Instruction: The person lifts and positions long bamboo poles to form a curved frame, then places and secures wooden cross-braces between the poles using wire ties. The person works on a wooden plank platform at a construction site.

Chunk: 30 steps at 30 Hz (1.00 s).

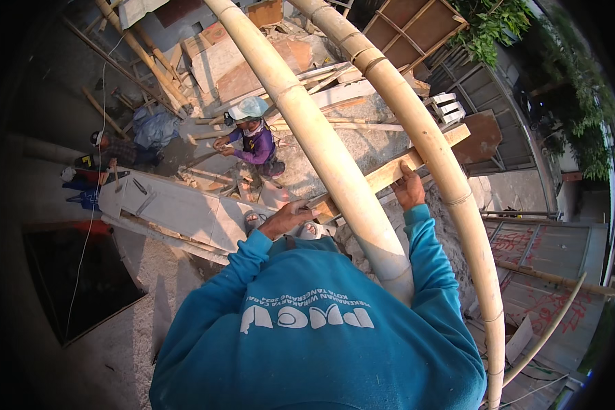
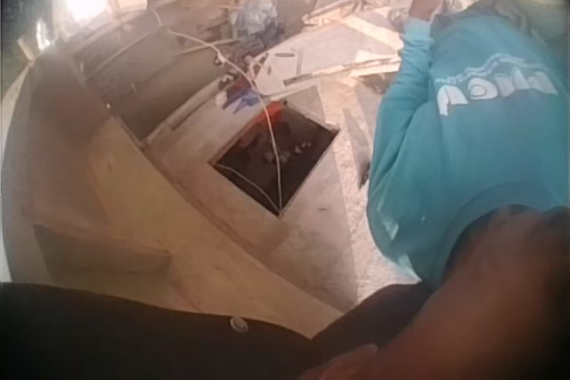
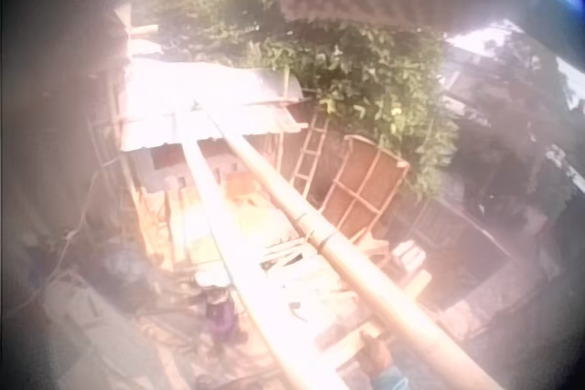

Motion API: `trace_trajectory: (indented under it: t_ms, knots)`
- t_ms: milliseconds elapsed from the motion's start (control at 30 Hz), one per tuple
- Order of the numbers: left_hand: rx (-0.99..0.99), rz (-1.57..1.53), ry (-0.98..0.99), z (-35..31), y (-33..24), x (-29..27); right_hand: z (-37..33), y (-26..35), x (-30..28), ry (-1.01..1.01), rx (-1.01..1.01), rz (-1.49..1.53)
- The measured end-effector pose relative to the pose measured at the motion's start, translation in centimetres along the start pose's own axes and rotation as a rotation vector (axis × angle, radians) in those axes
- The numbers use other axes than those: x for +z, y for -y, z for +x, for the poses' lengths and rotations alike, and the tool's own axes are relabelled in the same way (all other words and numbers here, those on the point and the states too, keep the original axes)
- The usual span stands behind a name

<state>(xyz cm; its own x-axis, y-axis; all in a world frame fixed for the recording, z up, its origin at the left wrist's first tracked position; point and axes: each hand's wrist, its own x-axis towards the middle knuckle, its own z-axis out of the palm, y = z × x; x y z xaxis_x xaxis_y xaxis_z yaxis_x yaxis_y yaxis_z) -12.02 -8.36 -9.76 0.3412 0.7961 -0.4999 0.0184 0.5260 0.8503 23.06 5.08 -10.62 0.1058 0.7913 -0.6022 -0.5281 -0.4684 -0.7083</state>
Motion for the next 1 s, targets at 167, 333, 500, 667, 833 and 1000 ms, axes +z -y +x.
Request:
trace_trajectory:
  t_ms: [167,333,500,667,833,1000]
  knots:
    - [0.001,0.066,0.014,0.2,0.5,-0.3,-0.3,0.0,-0.1,0.012,-0.002,-0.018]
    - [-0.125,0.116,0.096,0.9,1.0,-1.4,-1.0,0.1,0.8,-0.011,0.002,-0.052]
    - [-0.064,0.074,0.098,-0.3,-1.3,-0.8,-0.6,-0.1,0.7,-0.008,-0.025,-0.025]
    - [-0.036,0.046,-0.017,-0.9,-1.1,-1.6,-0.8,0.0,0.6,0.005,-0.018,-0.030]
    - [0.219,-0.058,-0.188,-1.8,1.5,-4.5,-0.5,0.0,-0.1,0.034,-0.018,-0.031]
    - [0.467,-0.117,-0.314,-4.9,-5.9,-1.8,-1.2,0.2,0.4,0.009,-0.006,-0.027]
